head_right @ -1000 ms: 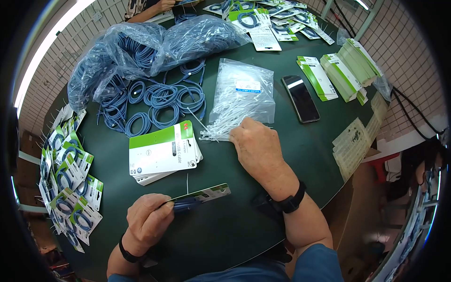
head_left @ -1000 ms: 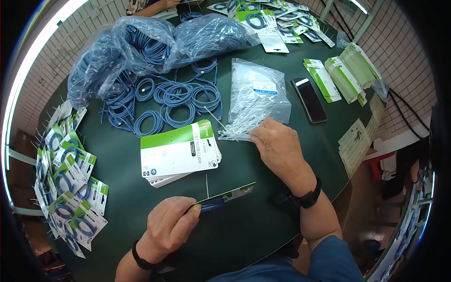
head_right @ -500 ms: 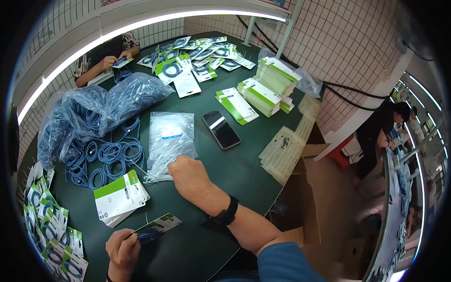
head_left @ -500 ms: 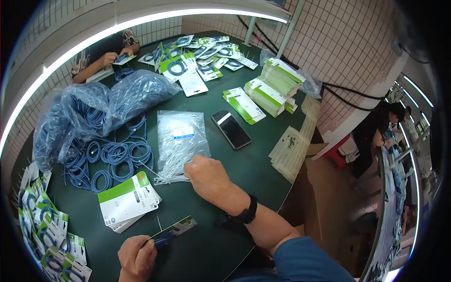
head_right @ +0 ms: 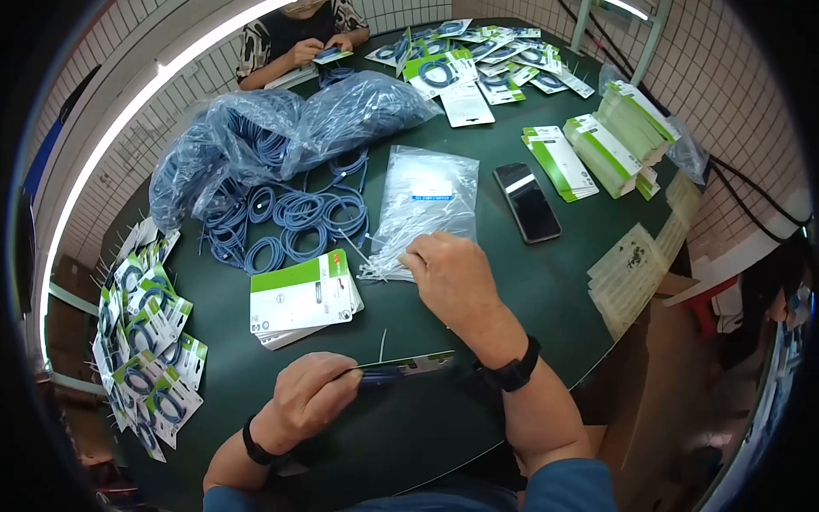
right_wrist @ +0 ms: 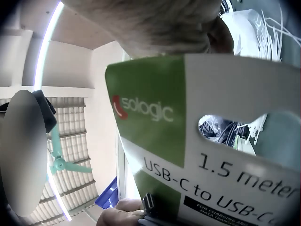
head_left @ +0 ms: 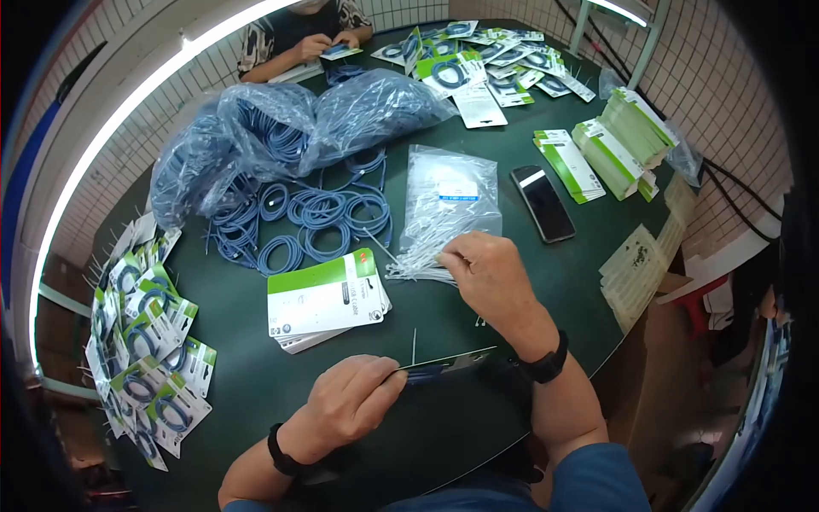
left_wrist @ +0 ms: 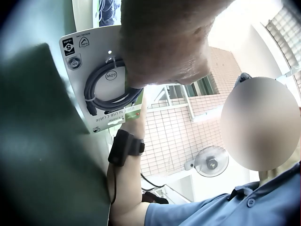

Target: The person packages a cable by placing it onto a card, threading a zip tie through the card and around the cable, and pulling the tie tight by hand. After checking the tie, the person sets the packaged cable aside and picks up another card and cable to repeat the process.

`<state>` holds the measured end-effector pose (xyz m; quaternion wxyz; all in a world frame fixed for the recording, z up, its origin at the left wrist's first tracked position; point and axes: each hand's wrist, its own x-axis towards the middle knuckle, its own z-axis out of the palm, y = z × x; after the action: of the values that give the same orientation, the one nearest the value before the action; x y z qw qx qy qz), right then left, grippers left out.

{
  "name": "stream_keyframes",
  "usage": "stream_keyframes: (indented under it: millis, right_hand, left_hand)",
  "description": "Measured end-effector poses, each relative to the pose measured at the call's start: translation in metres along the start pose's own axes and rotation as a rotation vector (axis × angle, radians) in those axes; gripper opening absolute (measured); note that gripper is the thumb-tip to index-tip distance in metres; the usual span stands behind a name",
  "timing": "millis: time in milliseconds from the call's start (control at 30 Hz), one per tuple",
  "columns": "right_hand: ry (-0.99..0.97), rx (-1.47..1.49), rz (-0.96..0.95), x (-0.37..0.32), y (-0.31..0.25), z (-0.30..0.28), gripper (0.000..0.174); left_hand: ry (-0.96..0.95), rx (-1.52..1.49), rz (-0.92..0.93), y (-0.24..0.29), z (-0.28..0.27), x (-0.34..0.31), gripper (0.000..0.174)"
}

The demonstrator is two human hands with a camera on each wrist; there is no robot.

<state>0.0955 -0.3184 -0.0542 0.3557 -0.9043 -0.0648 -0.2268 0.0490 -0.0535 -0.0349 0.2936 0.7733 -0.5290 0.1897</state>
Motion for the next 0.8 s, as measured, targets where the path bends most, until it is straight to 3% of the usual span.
stream_keyframes:
  millis: [200,800]
  right_hand:
    - [0.089,0.087,-0.107,0.000,-0.010,-0.003,0.007]
    - [0.159,0.074,-0.144,-0.001,-0.005,0.005,0.008]
  left_hand:
    - [0.006,-0.023,0.001,-0.002,0.006,-0.003,0.022]
    - [-0.010,-0.025,-0.042,-0.006,0.007,-0.017,0.022]
